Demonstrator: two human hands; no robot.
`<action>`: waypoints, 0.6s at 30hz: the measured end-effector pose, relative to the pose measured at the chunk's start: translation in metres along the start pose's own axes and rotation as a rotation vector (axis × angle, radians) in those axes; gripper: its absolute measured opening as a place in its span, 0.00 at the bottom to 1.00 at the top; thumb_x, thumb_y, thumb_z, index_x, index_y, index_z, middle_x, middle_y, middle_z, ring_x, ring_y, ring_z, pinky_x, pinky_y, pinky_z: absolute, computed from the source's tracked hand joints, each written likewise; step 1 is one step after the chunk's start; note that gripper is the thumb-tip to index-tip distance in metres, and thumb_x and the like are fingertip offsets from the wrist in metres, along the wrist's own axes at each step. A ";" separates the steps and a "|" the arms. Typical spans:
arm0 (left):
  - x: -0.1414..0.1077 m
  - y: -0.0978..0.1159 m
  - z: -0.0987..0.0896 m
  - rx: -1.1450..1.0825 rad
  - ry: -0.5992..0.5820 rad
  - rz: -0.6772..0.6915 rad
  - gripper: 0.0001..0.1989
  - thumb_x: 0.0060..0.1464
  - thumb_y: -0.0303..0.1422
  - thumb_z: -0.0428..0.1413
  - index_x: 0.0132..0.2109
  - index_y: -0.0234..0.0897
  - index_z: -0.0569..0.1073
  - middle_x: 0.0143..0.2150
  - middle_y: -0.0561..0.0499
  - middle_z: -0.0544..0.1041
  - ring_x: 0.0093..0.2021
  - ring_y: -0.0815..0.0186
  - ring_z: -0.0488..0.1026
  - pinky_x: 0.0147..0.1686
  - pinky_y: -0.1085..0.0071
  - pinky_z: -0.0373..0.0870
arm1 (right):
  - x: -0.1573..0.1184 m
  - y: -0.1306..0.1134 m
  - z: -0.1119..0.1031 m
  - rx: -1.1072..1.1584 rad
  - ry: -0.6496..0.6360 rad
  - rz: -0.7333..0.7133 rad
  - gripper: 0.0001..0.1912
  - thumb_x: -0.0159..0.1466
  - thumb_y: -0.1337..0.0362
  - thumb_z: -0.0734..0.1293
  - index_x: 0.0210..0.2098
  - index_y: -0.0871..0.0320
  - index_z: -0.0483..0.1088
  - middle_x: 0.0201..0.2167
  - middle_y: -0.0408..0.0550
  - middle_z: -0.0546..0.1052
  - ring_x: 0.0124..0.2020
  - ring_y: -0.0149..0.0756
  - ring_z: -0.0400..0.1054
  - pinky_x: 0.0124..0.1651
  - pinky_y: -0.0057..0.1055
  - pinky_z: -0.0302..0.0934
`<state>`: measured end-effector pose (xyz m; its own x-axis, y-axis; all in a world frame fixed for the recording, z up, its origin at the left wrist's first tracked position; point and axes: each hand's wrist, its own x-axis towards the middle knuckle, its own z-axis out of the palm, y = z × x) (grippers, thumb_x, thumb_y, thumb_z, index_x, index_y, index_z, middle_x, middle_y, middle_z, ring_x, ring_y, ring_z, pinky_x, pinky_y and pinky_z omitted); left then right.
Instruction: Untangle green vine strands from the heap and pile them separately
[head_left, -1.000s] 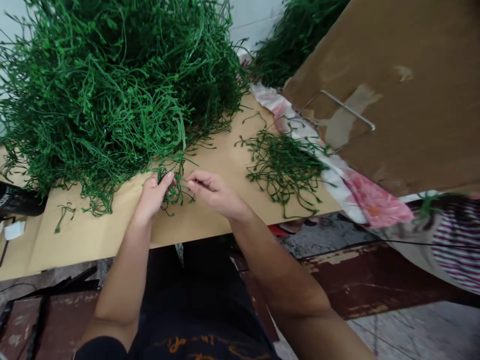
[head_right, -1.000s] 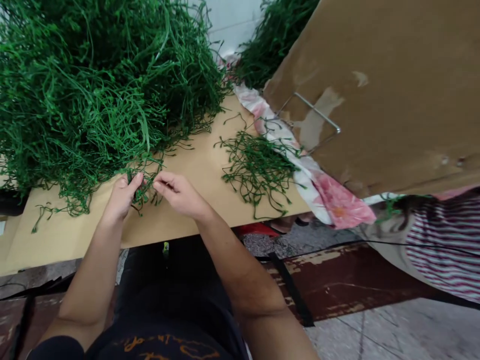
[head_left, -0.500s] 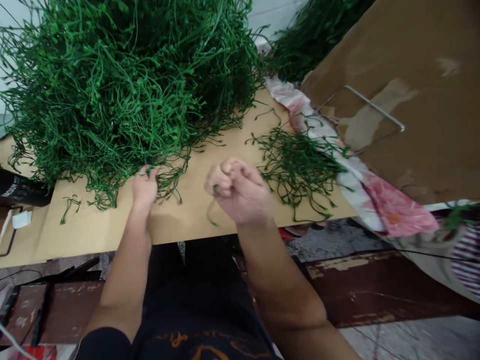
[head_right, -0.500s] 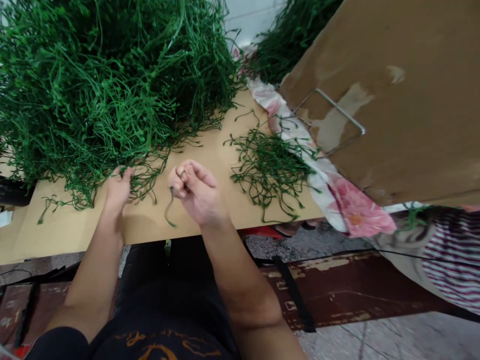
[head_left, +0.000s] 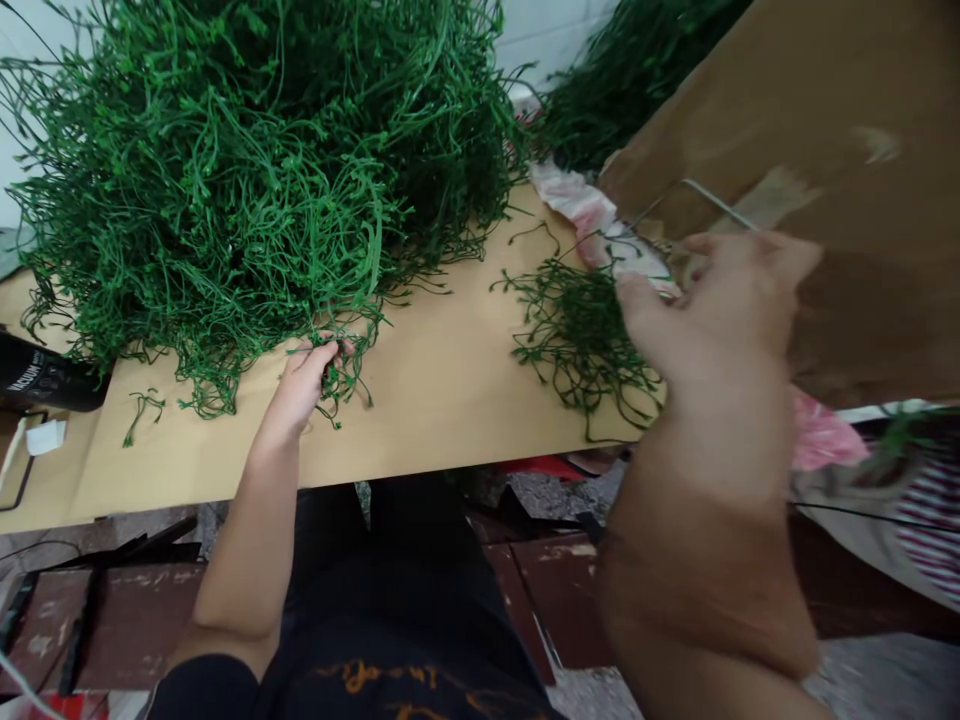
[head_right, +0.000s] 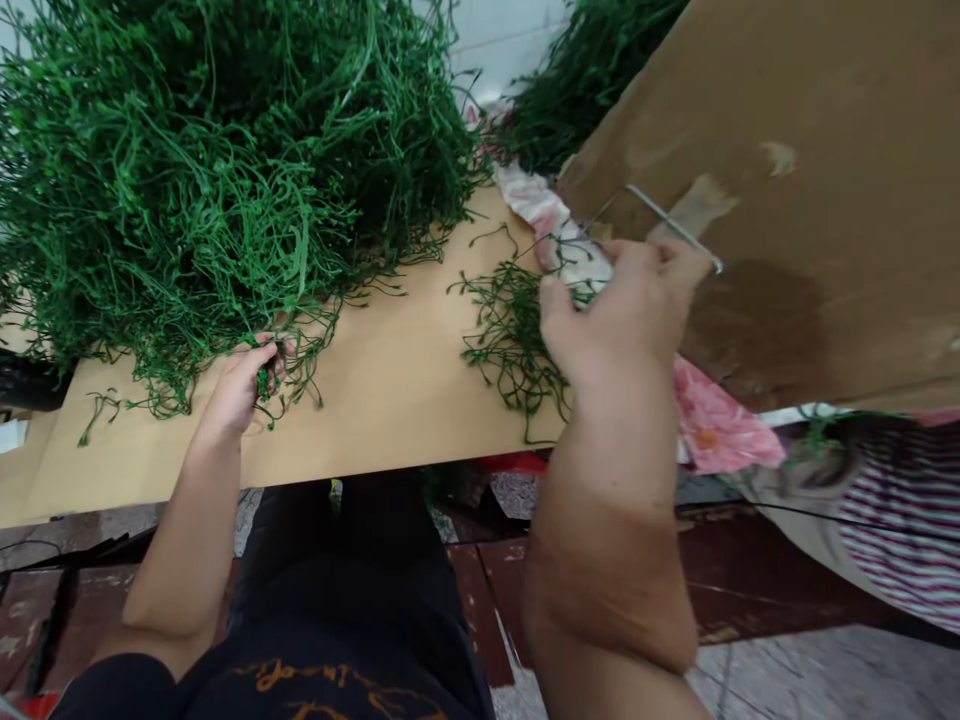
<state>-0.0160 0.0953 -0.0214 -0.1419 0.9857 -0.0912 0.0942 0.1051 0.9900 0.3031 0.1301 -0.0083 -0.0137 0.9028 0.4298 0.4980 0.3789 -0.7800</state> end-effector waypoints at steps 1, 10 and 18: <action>0.000 0.000 0.001 -0.013 0.003 0.006 0.09 0.47 0.35 0.51 0.29 0.36 0.73 0.26 0.52 0.72 0.24 0.71 0.63 0.24 0.73 0.60 | -0.001 -0.007 0.009 -0.110 0.127 0.031 0.12 0.59 0.63 0.63 0.43 0.46 0.66 0.36 0.46 0.63 0.41 0.38 0.61 0.36 0.34 0.57; -0.009 0.007 0.010 0.032 -0.109 0.126 0.07 0.49 0.35 0.54 0.29 0.35 0.70 0.26 0.52 0.71 0.30 0.69 0.67 0.33 0.72 0.66 | -0.033 -0.074 0.160 0.611 -0.477 0.122 0.17 0.57 0.51 0.63 0.31 0.61 0.65 0.26 0.45 0.69 0.28 0.29 0.65 0.32 0.29 0.61; -0.013 0.002 0.000 0.076 -0.076 0.092 0.09 0.47 0.35 0.56 0.36 0.38 0.69 0.23 0.57 0.64 0.22 0.74 0.57 0.24 0.75 0.57 | -0.028 -0.075 0.162 0.799 -0.301 0.301 0.20 0.52 0.49 0.66 0.20 0.57 0.58 0.15 0.34 0.53 0.16 0.20 0.44 0.19 0.23 0.42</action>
<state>-0.0135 0.0823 -0.0186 -0.0544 0.9985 -0.0113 0.1780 0.0209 0.9838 0.1254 0.1091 -0.0353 -0.2624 0.9591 0.1065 -0.2316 0.0445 -0.9718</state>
